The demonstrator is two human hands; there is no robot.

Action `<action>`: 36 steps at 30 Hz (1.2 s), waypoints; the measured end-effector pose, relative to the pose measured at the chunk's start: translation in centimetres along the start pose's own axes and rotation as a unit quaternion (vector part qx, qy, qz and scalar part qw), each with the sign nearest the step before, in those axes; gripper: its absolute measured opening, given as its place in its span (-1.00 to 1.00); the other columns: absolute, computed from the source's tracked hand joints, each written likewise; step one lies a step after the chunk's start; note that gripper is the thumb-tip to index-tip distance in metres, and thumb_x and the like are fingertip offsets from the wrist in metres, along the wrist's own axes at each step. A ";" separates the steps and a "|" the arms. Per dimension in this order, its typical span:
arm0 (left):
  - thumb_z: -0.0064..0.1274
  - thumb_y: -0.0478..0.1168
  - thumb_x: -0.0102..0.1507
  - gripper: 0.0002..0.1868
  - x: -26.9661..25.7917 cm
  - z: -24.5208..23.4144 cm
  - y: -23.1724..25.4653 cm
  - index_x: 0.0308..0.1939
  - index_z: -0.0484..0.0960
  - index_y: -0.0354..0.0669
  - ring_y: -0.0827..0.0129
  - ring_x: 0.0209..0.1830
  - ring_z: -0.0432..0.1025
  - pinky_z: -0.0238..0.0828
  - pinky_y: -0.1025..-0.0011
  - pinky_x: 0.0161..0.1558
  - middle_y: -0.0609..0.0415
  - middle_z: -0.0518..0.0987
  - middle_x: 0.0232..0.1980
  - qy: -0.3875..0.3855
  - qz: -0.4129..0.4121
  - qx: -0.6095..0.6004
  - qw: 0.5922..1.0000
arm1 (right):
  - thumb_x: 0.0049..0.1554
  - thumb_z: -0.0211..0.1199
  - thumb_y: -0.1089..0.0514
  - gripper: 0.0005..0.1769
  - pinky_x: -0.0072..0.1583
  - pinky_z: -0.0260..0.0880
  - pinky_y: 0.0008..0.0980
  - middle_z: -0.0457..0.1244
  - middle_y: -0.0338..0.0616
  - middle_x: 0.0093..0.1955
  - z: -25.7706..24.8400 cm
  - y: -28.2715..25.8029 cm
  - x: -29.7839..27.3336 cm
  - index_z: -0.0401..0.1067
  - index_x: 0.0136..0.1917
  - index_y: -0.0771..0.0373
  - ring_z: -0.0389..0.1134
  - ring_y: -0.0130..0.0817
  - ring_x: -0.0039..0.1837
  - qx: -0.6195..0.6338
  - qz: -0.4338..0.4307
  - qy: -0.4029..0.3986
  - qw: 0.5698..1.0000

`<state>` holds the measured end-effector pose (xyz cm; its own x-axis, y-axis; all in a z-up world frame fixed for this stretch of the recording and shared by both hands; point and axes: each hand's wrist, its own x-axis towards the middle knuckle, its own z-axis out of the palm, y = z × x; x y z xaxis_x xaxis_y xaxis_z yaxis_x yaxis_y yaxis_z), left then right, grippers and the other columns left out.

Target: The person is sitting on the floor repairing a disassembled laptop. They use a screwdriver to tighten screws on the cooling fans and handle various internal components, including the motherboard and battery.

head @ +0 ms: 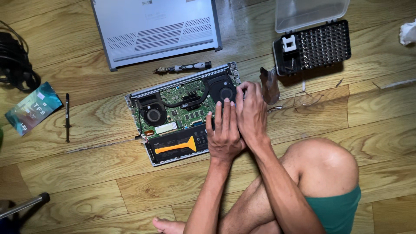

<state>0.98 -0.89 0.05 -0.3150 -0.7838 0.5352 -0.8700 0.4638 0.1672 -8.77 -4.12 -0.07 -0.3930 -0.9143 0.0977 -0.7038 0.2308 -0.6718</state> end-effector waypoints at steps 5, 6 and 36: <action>-0.36 -0.22 0.31 -0.48 -0.1 0.2 0.0 0.19 0.64 -0.26 0.11 0.38 0.42 0.14 0.10 0.44 -0.07 0.60 0.28 -0.002 -0.001 0.000 1.000 | 0.38 0.07 0.12 -0.86 -0.08 0.44 0.05 0.25 -0.02 -0.06 0.2 -0.2 -0.2 0.32 0.05 0.23 0.40 0.14 -0.02 0.011 0.024 0.014 1.000; -0.35 -0.21 0.32 -0.48 -0.1 0.2 0.0 0.19 0.65 -0.26 0.11 0.38 0.42 0.13 0.09 0.44 -0.07 0.60 0.28 -0.001 -0.002 0.000 1.000 | 0.38 0.08 0.12 -0.86 -0.09 0.44 0.04 0.26 -0.02 -0.06 0.3 -0.2 -0.2 0.33 0.04 0.24 0.40 0.13 -0.03 0.017 0.031 0.021 0.999; -0.27 -0.12 0.24 -0.45 0.2 0.3 0.1 0.16 0.66 -0.26 0.13 0.34 0.45 0.19 0.12 0.40 -0.08 0.60 0.26 0.007 -0.008 -0.014 1.000 | 0.25 0.29 0.16 -0.91 -0.09 0.39 -0.12 0.18 -0.11 -0.32 -0.9 0.0 0.8 0.49 -0.05 0.22 0.36 -0.03 -0.18 0.051 0.039 0.011 0.998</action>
<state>0.76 -1.13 -0.11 -0.2951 -0.7858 0.5435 -0.8643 0.4620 0.1987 -9.62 -4.56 0.64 -0.4575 -0.8874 0.0569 -0.6076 0.2652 -0.7487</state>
